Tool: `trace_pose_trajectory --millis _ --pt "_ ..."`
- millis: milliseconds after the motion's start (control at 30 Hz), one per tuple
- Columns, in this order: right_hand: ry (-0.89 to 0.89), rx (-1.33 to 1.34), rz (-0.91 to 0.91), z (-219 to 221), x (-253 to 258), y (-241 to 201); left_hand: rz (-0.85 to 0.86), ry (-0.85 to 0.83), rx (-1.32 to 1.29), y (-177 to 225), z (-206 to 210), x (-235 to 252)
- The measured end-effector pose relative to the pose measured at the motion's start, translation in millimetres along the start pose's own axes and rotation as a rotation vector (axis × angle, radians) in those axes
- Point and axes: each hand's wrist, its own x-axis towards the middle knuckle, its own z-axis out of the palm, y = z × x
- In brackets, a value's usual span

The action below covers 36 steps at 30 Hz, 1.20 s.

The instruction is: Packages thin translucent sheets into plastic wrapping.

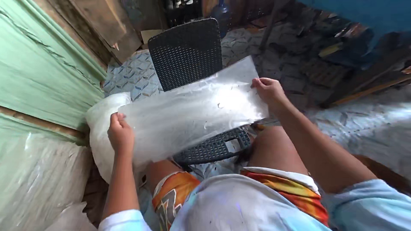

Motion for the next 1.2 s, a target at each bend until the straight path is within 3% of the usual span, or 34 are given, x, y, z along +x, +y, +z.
trace_pose_trajectory --millis 67,133,200,367,500,600,700,767,867,967,1067,1133,1200 --pt "0.082 -0.309 -0.056 7 21 -3 -0.056 -0.009 -0.242 -11 22 29" --pt "0.128 -0.211 -0.037 9 50 -3 -0.166 -0.24 -0.652 -10 20 48" --pt "0.091 -0.134 0.02 10 73 4 -0.246 -0.474 -0.818 -10 29 54" --pt "-0.012 -0.358 0.142 50 85 46 -0.321 -0.418 -0.169 -35 99 52" --pt "-0.119 -0.516 0.255 76 95 102 -0.4 -0.559 0.013 -73 142 23" --pt "-0.173 -0.598 0.308 88 95 131 -0.435 -0.646 0.136 -90 151 16" --pt "-0.072 -0.561 0.194 93 96 107 -0.283 -0.552 0.323 -62 141 34" --pt "-0.065 -0.485 0.022 110 92 67 -0.076 -0.478 0.298 -31 155 46" --pt "-0.333 -0.51 -0.234 168 86 44 0.13 -0.601 0.169 11 213 53" --pt "-0.484 -0.58 -0.183 198 90 85 0.097 -0.695 0.234 -6 265 38" --pt "-0.416 -0.59 -0.016 169 93 142 0.076 -0.636 0.277 -63 271 15" --pt "-0.394 -0.484 0.112 146 90 167 -0.06 -0.652 0.109 -96 262 11" --pt "-0.383 -0.26 0.163 137 84 187 -0.31 -0.652 -0.217 -116 257 5"
